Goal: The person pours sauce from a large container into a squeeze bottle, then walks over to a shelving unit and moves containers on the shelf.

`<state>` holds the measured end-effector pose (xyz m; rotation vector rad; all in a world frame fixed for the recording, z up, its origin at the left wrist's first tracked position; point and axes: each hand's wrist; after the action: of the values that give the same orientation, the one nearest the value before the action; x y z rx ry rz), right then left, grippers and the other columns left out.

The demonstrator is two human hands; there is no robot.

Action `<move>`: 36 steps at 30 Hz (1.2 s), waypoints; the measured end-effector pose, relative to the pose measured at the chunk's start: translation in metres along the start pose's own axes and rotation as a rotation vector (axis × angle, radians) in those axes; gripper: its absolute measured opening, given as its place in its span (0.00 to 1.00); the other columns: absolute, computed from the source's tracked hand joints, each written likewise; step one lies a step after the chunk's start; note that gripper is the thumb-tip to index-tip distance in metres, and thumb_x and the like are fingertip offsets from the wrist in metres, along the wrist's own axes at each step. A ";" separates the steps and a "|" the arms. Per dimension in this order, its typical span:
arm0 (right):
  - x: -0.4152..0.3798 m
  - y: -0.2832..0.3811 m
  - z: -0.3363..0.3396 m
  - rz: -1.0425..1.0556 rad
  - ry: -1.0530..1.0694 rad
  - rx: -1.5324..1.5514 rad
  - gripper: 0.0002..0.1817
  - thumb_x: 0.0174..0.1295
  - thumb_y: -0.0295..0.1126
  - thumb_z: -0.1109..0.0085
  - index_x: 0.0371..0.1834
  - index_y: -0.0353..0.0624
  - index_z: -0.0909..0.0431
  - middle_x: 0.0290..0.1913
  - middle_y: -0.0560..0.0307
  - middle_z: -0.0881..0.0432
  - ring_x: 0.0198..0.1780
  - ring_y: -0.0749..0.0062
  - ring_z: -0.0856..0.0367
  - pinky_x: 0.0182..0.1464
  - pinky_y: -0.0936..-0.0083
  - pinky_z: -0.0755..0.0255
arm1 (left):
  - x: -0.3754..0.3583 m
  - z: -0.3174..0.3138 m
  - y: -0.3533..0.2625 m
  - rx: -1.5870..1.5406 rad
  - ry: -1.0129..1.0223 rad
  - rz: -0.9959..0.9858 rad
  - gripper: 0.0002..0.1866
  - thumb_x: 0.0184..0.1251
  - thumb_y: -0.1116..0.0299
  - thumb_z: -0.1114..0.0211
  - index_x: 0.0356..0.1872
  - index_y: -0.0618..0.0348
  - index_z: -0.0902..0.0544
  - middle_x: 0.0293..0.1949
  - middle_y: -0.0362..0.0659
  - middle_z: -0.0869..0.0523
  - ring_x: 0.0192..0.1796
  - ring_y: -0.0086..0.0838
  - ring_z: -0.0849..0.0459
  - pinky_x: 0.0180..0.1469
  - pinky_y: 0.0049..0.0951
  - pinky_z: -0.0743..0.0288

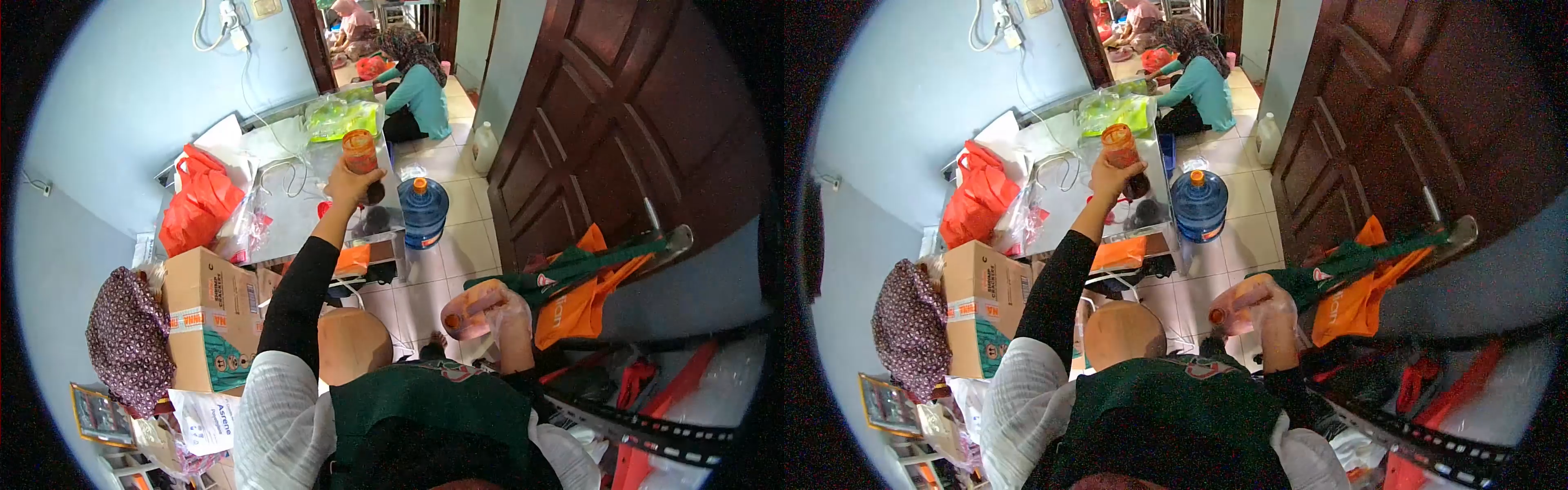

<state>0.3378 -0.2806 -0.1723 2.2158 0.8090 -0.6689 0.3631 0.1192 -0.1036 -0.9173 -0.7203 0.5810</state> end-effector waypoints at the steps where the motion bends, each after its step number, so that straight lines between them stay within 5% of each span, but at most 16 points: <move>1: 0.010 0.005 -0.002 -0.027 -0.052 0.032 0.12 0.63 0.29 0.50 0.46 0.31 0.30 0.44 0.49 0.25 0.45 0.62 0.24 0.54 0.71 0.30 | 0.006 -0.007 0.009 0.094 -0.035 0.009 0.39 0.28 0.50 0.21 0.47 0.58 0.23 0.40 0.47 0.15 0.44 0.35 0.17 0.46 0.36 0.26; 7: 0.048 0.034 -0.023 -0.066 -0.166 0.050 0.14 0.62 0.28 0.49 0.47 0.31 0.32 0.47 0.48 0.27 0.49 0.60 0.26 0.57 0.67 0.31 | 0.009 -0.017 0.009 0.373 -0.017 0.186 0.40 0.28 0.44 0.23 0.49 0.50 0.23 0.44 0.44 0.15 0.48 0.37 0.18 0.52 0.41 0.34; 13: 0.076 0.044 -0.023 -0.059 -0.053 0.066 0.16 0.63 0.30 0.50 0.49 0.30 0.35 0.48 0.47 0.29 0.51 0.58 0.29 0.59 0.65 0.34 | 0.012 -0.021 0.041 0.211 -0.040 0.100 0.40 0.31 0.46 0.22 0.50 0.52 0.23 0.45 0.42 0.15 0.46 0.33 0.18 0.57 0.47 0.46; 16: 0.094 0.045 -0.025 -0.046 -0.063 0.026 0.17 0.64 0.31 0.50 0.50 0.30 0.35 0.48 0.47 0.30 0.52 0.58 0.29 0.60 0.65 0.35 | 0.017 -0.021 0.052 0.345 0.012 0.151 0.48 0.26 0.45 0.22 0.57 0.47 0.30 0.48 0.45 0.18 0.54 0.41 0.23 0.57 0.50 0.44; 20: 0.088 0.049 -0.042 -0.058 -0.044 -0.025 0.19 0.64 0.33 0.48 0.52 0.30 0.35 0.48 0.46 0.30 0.52 0.59 0.30 0.61 0.66 0.36 | -0.003 -0.017 0.024 0.462 -0.084 0.206 0.56 0.30 0.46 0.23 0.64 0.58 0.40 0.58 0.52 0.28 0.62 0.49 0.35 0.60 0.51 0.45; 23: 0.095 0.048 -0.041 -0.074 -0.022 -0.011 0.20 0.63 0.33 0.46 0.52 0.30 0.34 0.49 0.45 0.30 0.52 0.59 0.30 0.60 0.66 0.36 | -0.035 -0.023 0.015 0.542 -0.317 0.186 0.53 0.35 0.48 0.25 0.64 0.61 0.40 0.60 0.54 0.31 0.63 0.50 0.37 0.61 0.51 0.46; 24: 0.111 0.045 -0.029 -0.072 -0.031 0.000 0.20 0.63 0.32 0.46 0.52 0.30 0.34 0.49 0.46 0.30 0.52 0.59 0.30 0.60 0.66 0.35 | -0.046 -0.027 0.018 0.562 -0.342 0.165 0.46 0.40 0.53 0.28 0.64 0.51 0.38 0.58 0.48 0.31 0.62 0.45 0.37 0.57 0.52 0.47; 31: 0.103 0.046 -0.041 -0.102 -0.014 -0.093 0.16 0.62 0.29 0.46 0.48 0.30 0.32 0.44 0.49 0.27 0.44 0.61 0.26 0.58 0.66 0.32 | -0.063 -0.025 -0.010 0.638 -0.136 0.178 0.34 0.42 0.62 0.35 0.58 0.46 0.30 0.53 0.45 0.30 0.58 0.43 0.33 0.55 0.52 0.47; 36: 0.127 0.033 -0.034 -0.026 -0.187 -0.073 0.11 0.58 0.30 0.44 0.41 0.35 0.27 0.40 0.53 0.25 0.43 0.66 0.25 0.48 0.73 0.30 | -0.096 -0.027 -0.012 0.639 -0.168 -0.009 0.31 0.43 0.62 0.35 0.55 0.46 0.28 0.51 0.44 0.28 0.55 0.42 0.31 0.53 0.52 0.45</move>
<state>0.4542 -0.2299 -0.2193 2.0447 0.7552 -0.8322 0.3251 0.0312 -0.1332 -0.2738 -0.6294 0.8240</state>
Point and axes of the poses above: each hand's wrist, its own x-axis towards the middle knuckle, its own z-axis out of the back of the hand, y = z × x
